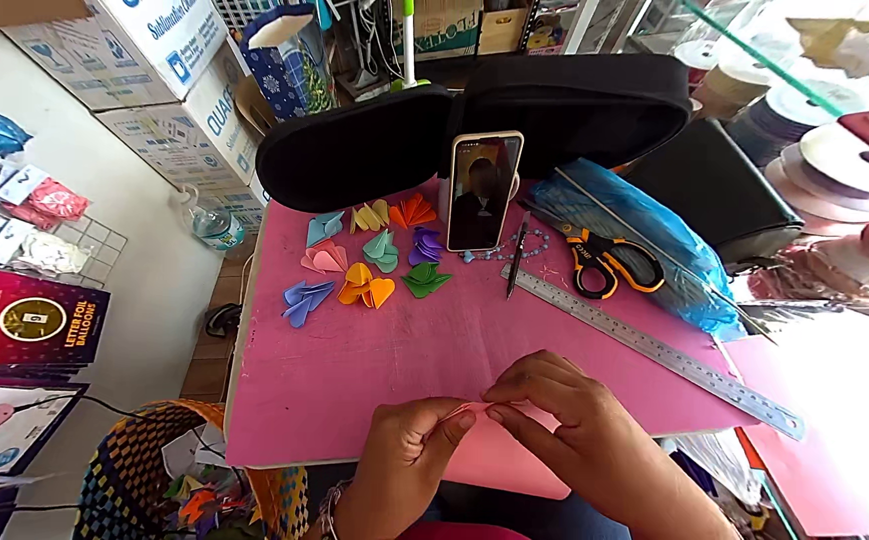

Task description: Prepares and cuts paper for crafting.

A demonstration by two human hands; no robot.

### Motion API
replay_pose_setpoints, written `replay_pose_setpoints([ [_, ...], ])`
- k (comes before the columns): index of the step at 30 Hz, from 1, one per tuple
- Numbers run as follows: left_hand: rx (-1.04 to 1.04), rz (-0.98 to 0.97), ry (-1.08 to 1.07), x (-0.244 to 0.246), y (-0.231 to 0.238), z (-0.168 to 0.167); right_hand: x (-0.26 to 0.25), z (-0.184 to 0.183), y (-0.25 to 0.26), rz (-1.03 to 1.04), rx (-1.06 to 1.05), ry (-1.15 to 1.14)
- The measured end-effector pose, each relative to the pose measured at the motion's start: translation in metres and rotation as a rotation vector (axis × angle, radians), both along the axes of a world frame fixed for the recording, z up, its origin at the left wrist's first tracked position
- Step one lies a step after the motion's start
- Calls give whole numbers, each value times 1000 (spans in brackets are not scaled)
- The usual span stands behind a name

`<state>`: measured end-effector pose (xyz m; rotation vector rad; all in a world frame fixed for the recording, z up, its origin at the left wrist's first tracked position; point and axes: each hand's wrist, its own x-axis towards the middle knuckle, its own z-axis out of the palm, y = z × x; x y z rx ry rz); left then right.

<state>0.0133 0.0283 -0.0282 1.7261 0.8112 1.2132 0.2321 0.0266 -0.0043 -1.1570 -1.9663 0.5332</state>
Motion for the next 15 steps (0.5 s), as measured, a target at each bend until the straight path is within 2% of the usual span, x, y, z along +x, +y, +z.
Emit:
replay_pose_setpoints([
  [10,64,1,53,-1,-7,4,-2,-8,-10,36,-35,136],
  [15,-31,-67,65,-8,-3,9,1,-13,-10,59,-70,236],
])
